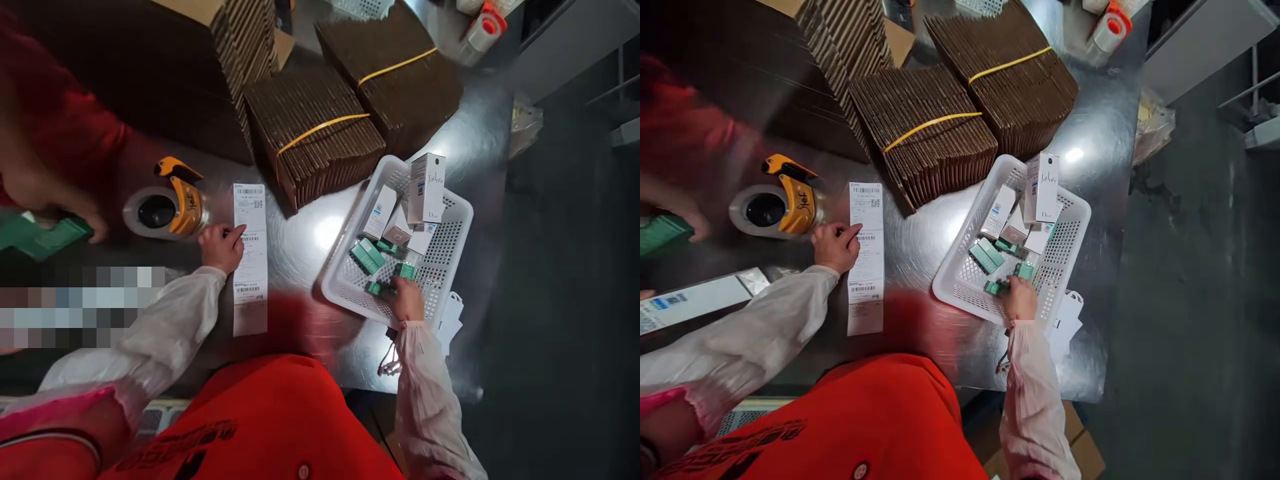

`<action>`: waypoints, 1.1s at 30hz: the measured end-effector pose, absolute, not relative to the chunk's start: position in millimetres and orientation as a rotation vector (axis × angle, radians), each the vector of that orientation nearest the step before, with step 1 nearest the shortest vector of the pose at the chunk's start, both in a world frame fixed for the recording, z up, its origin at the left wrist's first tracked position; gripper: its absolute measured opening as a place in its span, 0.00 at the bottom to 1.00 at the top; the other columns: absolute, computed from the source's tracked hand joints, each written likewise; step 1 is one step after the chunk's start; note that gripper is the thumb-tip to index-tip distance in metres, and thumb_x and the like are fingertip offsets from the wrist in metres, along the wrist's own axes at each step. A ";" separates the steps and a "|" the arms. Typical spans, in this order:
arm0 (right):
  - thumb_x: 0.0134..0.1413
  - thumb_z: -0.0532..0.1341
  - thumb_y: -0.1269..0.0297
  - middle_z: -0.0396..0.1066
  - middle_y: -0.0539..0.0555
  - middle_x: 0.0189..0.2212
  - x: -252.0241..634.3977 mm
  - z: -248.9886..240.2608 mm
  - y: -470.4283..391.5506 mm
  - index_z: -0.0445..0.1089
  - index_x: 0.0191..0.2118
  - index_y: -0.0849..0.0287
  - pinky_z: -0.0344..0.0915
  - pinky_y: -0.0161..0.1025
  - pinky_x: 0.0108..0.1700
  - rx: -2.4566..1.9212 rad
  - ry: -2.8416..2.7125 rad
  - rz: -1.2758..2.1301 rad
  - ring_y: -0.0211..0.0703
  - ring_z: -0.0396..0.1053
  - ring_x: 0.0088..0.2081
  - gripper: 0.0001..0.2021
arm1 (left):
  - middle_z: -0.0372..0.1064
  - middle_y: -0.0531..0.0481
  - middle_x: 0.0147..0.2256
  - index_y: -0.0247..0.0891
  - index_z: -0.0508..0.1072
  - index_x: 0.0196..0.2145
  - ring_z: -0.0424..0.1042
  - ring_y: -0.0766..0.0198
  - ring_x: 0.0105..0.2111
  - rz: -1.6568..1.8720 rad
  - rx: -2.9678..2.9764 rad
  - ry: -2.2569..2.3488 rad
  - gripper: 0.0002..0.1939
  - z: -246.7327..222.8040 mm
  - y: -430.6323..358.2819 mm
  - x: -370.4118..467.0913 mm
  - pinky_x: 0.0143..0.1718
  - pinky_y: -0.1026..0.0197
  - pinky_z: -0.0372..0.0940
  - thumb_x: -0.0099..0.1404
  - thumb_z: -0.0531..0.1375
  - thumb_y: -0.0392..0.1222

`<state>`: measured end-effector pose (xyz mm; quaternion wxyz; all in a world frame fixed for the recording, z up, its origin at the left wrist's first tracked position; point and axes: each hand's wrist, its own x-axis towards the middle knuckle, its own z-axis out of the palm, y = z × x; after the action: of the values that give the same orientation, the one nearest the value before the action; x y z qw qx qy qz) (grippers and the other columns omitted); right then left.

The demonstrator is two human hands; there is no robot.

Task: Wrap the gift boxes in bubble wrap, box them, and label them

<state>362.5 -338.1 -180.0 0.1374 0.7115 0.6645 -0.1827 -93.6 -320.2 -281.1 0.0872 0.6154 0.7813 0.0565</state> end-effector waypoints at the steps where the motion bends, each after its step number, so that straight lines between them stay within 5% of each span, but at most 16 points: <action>1: 0.56 0.63 0.62 0.72 0.61 0.47 356.8 -180.4 -338.8 0.73 0.52 0.60 0.61 0.43 0.49 1.957 1.944 -0.602 0.54 0.66 0.51 0.18 | 0.64 0.41 0.49 0.40 0.74 0.55 0.58 0.45 0.50 0.169 1.831 2.329 0.22 -281.2 -320.1 -93.4 0.51 0.46 0.52 0.67 0.51 0.42; 20: 0.52 0.63 0.63 0.75 0.57 0.47 353.6 -195.0 -334.5 0.74 0.53 0.56 0.63 0.44 0.50 1.929 2.009 -0.575 0.54 0.66 0.49 0.21 | 0.66 0.37 0.49 0.42 0.75 0.54 0.61 0.42 0.49 0.233 1.825 2.311 0.23 -288.5 -316.9 -95.4 0.49 0.43 0.54 0.64 0.54 0.40; 33: 0.46 0.54 0.41 0.76 0.60 0.48 379.6 -231.1 -316.9 0.76 0.50 0.57 0.68 0.53 0.52 1.903 2.017 -0.581 0.64 0.70 0.49 0.32 | 0.67 0.42 0.49 0.49 0.74 0.56 0.62 0.49 0.50 0.228 1.808 2.266 0.22 -281.2 -302.3 -93.6 0.51 0.47 0.56 0.66 0.56 0.36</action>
<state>379.6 -316.9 -231.1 0.1535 0.6638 0.7033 -0.2028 -93.6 -302.3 -281.2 0.1166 0.6177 0.7738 0.0778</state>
